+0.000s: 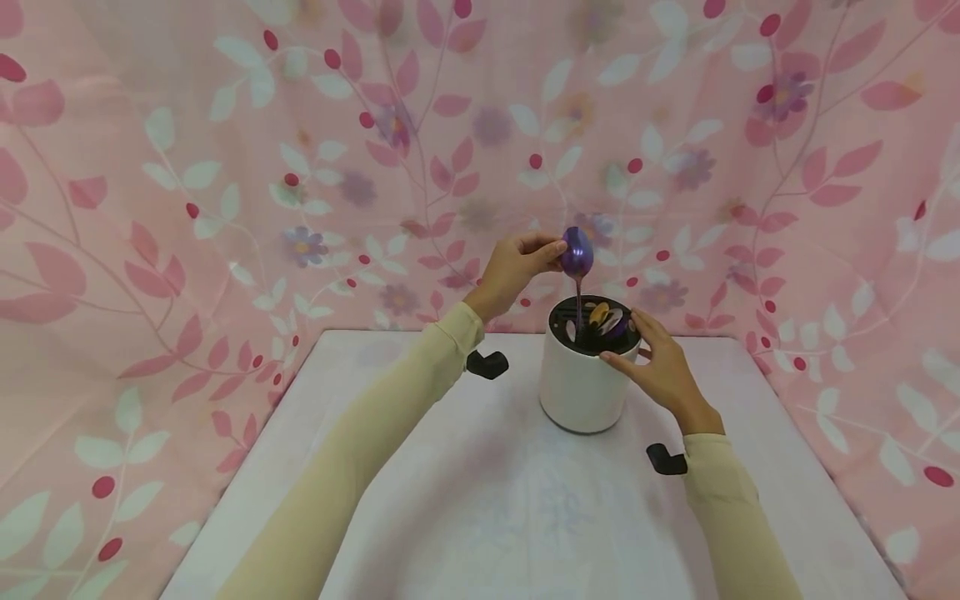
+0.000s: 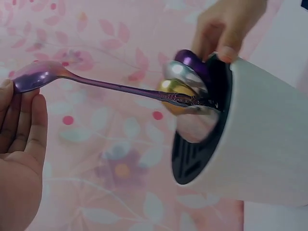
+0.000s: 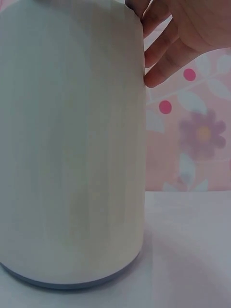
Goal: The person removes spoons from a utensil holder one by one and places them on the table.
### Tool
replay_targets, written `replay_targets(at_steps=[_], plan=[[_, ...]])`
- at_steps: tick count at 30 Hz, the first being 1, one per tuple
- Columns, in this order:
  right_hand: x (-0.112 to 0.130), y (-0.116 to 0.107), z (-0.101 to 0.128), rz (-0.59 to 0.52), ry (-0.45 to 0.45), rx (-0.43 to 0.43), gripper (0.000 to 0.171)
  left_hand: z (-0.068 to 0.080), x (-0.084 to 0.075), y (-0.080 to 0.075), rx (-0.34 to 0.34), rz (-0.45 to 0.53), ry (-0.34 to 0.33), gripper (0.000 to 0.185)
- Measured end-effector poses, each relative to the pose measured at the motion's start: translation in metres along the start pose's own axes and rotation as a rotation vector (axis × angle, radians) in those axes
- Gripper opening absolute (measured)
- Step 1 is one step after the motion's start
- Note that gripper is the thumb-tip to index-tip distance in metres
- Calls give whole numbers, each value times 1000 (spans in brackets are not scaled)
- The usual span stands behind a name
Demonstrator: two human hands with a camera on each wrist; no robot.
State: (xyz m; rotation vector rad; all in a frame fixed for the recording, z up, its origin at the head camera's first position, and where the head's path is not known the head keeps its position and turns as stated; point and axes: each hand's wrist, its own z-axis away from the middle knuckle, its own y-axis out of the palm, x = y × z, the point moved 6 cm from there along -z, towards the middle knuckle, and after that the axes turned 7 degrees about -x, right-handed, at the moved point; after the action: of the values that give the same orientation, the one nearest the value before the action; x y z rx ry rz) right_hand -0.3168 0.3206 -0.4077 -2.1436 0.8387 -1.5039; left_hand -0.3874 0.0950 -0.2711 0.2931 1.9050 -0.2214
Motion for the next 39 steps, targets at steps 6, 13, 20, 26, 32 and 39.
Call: replay_targets(at_steps=[6, 13, 20, 26, 32, 39], plan=[[-1, 3, 3, -5, 4, 9, 92, -3, -20, -14, -33, 201, 9, 29], [-3, 3, 4, 4, 9, 7, 93, -3, -36, -34, -65, 395, -14, 22], [-1, 0, 1, 3, -14, -8, 91, 1, -30, -62, -147, 419, -26, 20], [-2, 0, 1, 0, -18, -9, 91, 12, 4, -87, -216, 400, -110, 20], [-1, 2, 1, -10, -27, -6, 91, 27, 47, -117, -306, 433, -222, 19], [0, 1, 2, -8, -23, -14, 90, 45, 86, -138, -380, 451, -333, 24]])
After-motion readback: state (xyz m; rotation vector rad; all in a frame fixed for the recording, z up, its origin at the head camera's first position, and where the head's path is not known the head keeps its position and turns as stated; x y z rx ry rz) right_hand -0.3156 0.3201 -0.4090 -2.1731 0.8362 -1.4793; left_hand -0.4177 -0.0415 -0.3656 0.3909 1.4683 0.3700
